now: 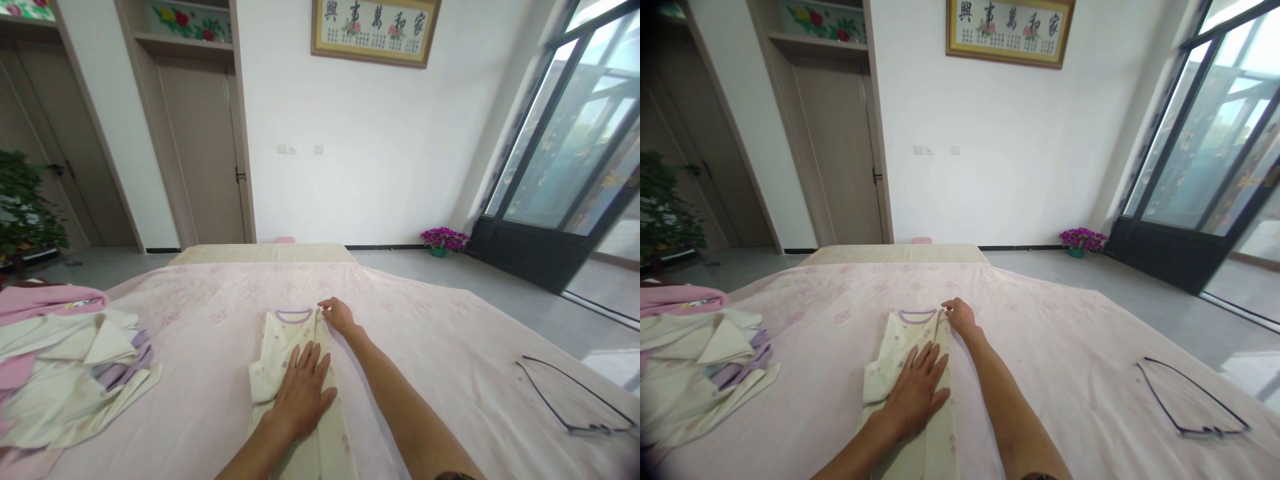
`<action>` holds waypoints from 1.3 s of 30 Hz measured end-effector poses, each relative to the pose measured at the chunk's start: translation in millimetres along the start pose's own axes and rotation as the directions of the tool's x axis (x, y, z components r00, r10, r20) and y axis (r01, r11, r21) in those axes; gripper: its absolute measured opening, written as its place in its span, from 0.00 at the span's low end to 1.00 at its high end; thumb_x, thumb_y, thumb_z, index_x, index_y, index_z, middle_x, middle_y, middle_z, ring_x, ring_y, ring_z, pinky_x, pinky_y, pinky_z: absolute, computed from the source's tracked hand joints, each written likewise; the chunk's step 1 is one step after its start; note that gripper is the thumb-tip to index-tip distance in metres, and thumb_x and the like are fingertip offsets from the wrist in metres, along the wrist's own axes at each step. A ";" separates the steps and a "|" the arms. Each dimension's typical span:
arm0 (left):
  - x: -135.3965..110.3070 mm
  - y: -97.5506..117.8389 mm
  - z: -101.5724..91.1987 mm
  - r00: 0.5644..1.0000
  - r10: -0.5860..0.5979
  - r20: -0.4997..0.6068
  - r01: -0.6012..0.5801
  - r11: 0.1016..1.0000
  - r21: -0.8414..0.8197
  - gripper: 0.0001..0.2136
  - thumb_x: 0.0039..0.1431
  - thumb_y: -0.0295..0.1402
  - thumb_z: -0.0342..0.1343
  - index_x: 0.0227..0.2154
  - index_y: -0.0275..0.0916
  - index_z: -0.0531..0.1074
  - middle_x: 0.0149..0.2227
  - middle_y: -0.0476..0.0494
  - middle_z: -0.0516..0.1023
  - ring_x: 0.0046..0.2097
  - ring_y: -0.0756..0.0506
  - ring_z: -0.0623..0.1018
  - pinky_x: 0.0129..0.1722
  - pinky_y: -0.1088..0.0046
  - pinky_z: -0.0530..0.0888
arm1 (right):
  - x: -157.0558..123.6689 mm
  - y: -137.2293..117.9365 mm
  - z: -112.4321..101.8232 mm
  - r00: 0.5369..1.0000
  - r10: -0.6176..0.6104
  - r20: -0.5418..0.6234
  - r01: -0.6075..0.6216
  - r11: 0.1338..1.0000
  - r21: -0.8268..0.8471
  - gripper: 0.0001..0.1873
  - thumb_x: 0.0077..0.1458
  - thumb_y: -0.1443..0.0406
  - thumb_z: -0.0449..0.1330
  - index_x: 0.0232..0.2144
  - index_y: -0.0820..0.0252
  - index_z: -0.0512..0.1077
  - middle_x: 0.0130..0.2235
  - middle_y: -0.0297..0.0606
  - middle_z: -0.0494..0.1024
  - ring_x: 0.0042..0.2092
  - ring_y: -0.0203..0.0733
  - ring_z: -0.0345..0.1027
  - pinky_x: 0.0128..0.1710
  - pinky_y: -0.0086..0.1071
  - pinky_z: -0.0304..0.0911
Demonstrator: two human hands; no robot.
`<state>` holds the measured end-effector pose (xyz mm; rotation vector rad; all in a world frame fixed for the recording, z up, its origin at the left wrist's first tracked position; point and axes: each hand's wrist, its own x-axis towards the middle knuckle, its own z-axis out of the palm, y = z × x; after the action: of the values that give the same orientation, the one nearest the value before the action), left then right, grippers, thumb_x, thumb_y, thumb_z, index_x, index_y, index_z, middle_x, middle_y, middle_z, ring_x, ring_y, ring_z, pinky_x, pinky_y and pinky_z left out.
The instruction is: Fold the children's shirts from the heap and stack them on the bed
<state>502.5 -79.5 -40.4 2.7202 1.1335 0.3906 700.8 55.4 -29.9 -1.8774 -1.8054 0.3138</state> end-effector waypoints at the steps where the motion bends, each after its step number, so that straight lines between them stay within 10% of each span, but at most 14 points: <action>1: 0.2 -0.1 0.1 1.000 -0.001 -0.002 0.001 1.000 -0.002 0.30 0.65 0.51 0.40 0.66 0.43 0.54 0.69 0.40 0.51 0.70 0.37 0.45 0.67 0.47 0.43 | 2.9 -0.3 1.8 1.000 -0.011 0.012 0.011 1.000 -0.011 0.18 0.52 0.68 0.57 0.45 0.51 0.77 0.47 0.35 0.78 0.48 0.40 0.70 0.48 0.30 0.61; 9: -1.2 -5.4 -2.2 0.996 0.015 -0.083 -0.019 0.998 -0.054 0.24 0.64 0.41 0.47 0.62 0.46 0.62 0.66 0.43 0.59 0.68 0.38 0.53 0.67 0.49 0.47 | 16.9 -3.5 5.0 0.997 -0.028 0.070 0.035 0.995 -0.094 0.10 0.51 0.65 0.60 0.35 0.52 0.79 0.41 0.34 0.80 0.44 0.40 0.71 0.41 0.29 0.61; 14: -19.1 -24.1 -26.1 0.953 -0.192 -0.232 0.193 0.981 -0.018 0.21 0.59 0.30 0.50 0.56 0.45 0.68 0.59 0.43 0.70 0.62 0.38 0.64 0.64 0.51 0.52 | 18.0 -2.0 5.6 0.997 -0.033 0.074 0.040 0.994 -0.105 0.09 0.51 0.64 0.60 0.35 0.53 0.79 0.40 0.34 0.81 0.43 0.40 0.71 0.40 0.29 0.60; 28: -40.1 -68.2 -49.1 0.819 -0.572 0.036 0.561 0.789 -0.251 0.16 0.54 0.45 0.55 0.41 0.41 0.72 0.39 0.46 0.75 0.41 0.44 0.74 0.35 0.73 0.65 | 17.6 -3.9 8.4 0.999 -0.025 0.039 0.028 0.997 -0.075 0.10 0.50 0.66 0.59 0.34 0.52 0.80 0.41 0.34 0.81 0.44 0.41 0.72 0.42 0.29 0.61; 33: -43.4 -54.4 -62.3 0.869 -0.458 -0.190 0.450 0.889 -0.084 0.03 0.51 0.31 0.56 0.31 0.41 0.70 0.35 0.47 0.74 0.42 0.43 0.73 0.40 0.70 0.64 | 18.1 -1.0 9.2 0.999 -0.028 0.034 0.030 0.998 -0.054 0.10 0.49 0.66 0.59 0.34 0.53 0.80 0.41 0.35 0.81 0.43 0.41 0.72 0.40 0.28 0.61; 39: -48.8 -9.1 -63.5 0.953 -0.215 -0.213 0.177 0.967 -0.183 0.14 0.52 0.21 0.50 0.39 0.45 0.68 0.38 0.49 0.77 0.40 0.45 0.76 0.40 0.70 0.68 | 21.3 5.0 14.5 0.999 -0.008 0.039 0.009 1.000 -0.016 0.12 0.48 0.67 0.58 0.35 0.53 0.80 0.38 0.34 0.82 0.40 0.39 0.73 0.38 0.27 0.61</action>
<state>444.1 -104.6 9.2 2.4405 1.3513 0.7493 699.8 79.3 -40.7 -1.8866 -1.8460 0.3361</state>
